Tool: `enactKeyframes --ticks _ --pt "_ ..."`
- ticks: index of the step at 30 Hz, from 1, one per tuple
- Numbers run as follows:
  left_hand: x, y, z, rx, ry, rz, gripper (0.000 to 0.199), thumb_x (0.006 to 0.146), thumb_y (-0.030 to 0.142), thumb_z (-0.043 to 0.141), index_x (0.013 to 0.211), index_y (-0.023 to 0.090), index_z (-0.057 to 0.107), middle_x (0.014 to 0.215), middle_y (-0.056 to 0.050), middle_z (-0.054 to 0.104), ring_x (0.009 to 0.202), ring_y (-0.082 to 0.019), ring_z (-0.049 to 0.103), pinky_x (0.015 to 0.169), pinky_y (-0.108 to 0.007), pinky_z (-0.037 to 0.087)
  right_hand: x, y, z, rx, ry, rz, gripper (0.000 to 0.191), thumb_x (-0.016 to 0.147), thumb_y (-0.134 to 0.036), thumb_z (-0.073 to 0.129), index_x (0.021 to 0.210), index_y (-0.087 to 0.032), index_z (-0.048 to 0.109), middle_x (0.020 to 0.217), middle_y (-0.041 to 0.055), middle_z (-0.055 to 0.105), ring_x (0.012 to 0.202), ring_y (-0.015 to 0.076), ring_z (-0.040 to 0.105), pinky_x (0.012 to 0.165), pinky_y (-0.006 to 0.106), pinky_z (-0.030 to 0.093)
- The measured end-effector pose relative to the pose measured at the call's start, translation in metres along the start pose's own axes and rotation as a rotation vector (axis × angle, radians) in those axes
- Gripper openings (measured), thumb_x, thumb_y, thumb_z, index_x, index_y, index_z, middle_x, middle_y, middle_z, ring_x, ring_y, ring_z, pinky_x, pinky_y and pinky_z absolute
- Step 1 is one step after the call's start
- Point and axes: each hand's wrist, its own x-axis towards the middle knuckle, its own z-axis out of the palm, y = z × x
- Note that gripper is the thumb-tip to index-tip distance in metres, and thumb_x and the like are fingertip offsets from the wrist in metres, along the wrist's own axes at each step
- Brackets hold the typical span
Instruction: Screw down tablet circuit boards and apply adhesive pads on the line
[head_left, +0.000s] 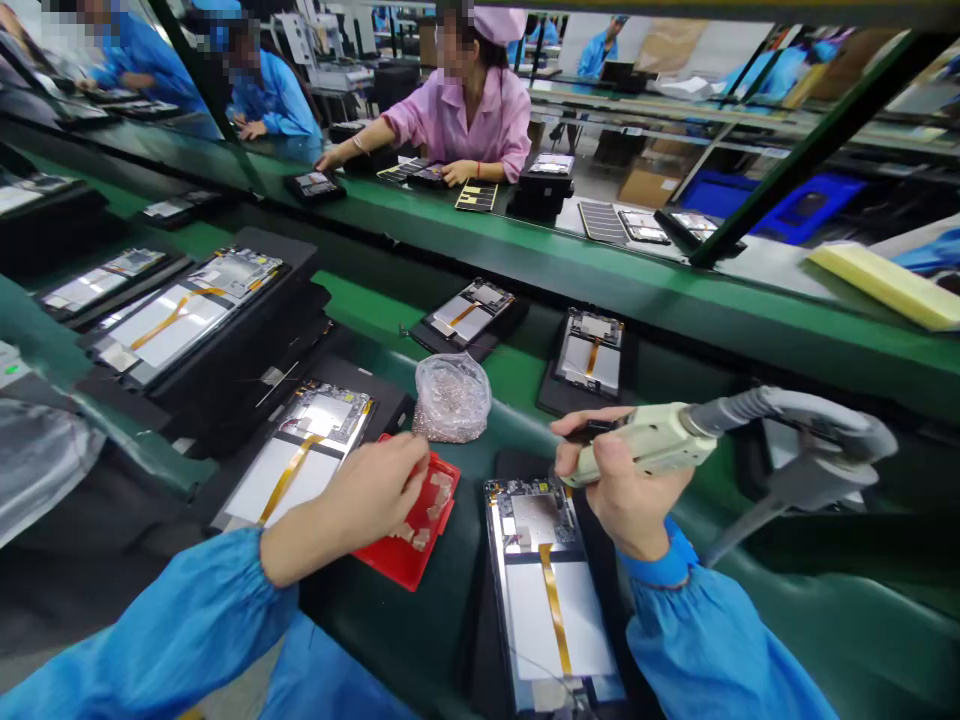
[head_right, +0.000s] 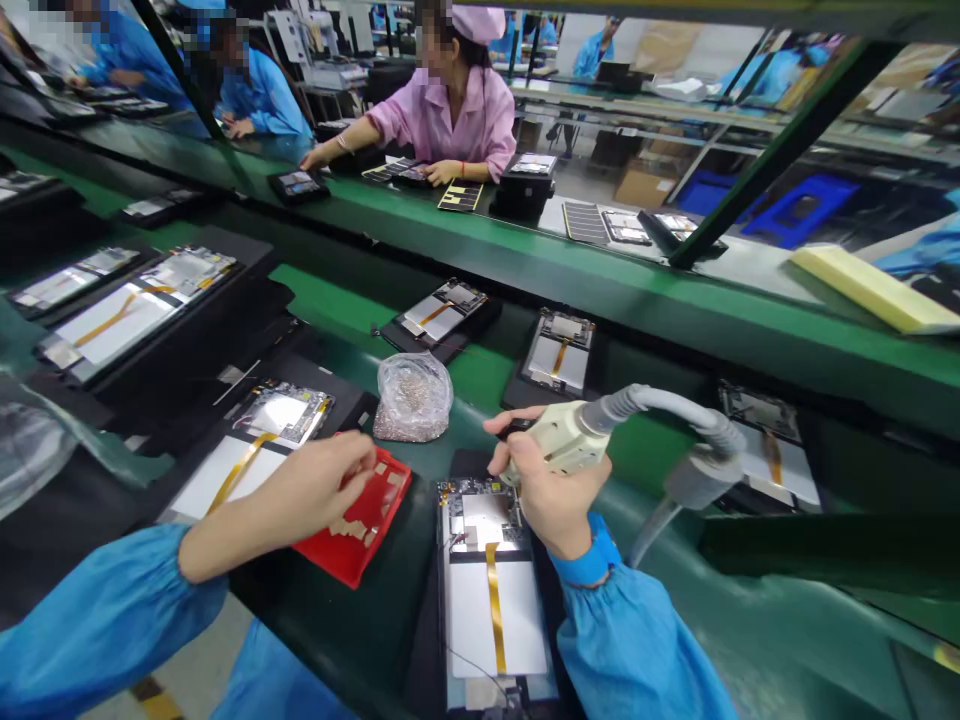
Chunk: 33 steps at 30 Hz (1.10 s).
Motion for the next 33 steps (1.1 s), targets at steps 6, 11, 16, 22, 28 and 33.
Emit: enactKeyframes --ticks 6,11,16,22,28,33 --pt "0.105 -0.006 -0.017 0.131 0.081 -0.057 0.024 0.09 0.007 0.049 0.097 0.013 0.071 0.108 -0.019 0.071 0.103 -0.03 0.069 0.094 -0.039 0.05 0.001 0.008 0.003 0.001 0.002 0.013 0.022 0.085 -0.035 0.078 0.097 -0.02 0.067 0.082 0.005 0.077 0.044 0.0156 0.063 0.041 0.03 0.053" --pt "0.138 -0.013 0.0 0.122 0.013 -0.035 0.02 0.085 0.005 0.055 0.09 0.011 0.074 0.104 -0.023 0.074 0.104 -0.034 0.071 0.093 -0.041 0.05 -0.002 0.013 0.003 -0.017 -0.034 0.019 0.02 0.087 -0.033 0.077 0.098 -0.018 0.067 0.083 0.0047 0.077 0.045 0.0147 0.064 0.044 0.03 0.053" --pt "0.132 -0.011 0.001 0.105 0.05 -0.037 0.027 0.095 0.014 0.047 0.114 0.009 0.066 0.11 -0.022 0.073 0.103 -0.033 0.071 0.09 -0.04 0.05 -0.004 0.016 0.0 -0.053 -0.039 0.032 0.022 0.088 -0.035 0.076 0.098 -0.018 0.067 0.083 0.0055 0.077 0.045 0.0145 0.064 0.045 0.03 0.054" --pt "0.135 -0.002 -0.007 0.064 0.135 -0.125 0.037 0.105 0.029 0.031 0.105 0.013 0.064 0.105 -0.019 0.073 0.1 -0.032 0.071 0.085 -0.038 0.049 -0.006 0.019 -0.002 -0.046 -0.044 0.037 0.02 0.088 -0.033 0.075 0.098 -0.018 0.067 0.083 0.0055 0.077 0.046 0.0144 0.064 0.044 0.029 0.053" --pt "0.102 0.015 -0.016 -0.192 0.306 -0.061 0.025 0.104 0.027 0.04 0.096 0.018 0.061 0.09 -0.008 0.071 0.085 -0.024 0.067 0.075 -0.034 0.045 -0.011 0.026 -0.002 -0.002 -0.076 0.01 0.021 0.085 -0.034 0.078 0.096 -0.018 0.068 0.071 0.0028 0.074 0.043 0.0145 0.062 0.042 0.029 0.051" --pt "0.061 0.046 0.009 -0.395 0.278 0.224 0.014 0.098 0.019 0.056 0.088 0.02 0.066 0.091 -0.002 0.068 0.087 -0.018 0.063 0.079 -0.03 0.046 -0.011 0.027 0.0 -0.002 -0.04 0.008 0.022 0.084 -0.035 0.079 0.093 -0.019 0.068 0.07 0.0024 0.073 0.041 0.0138 0.06 0.04 0.028 0.05"
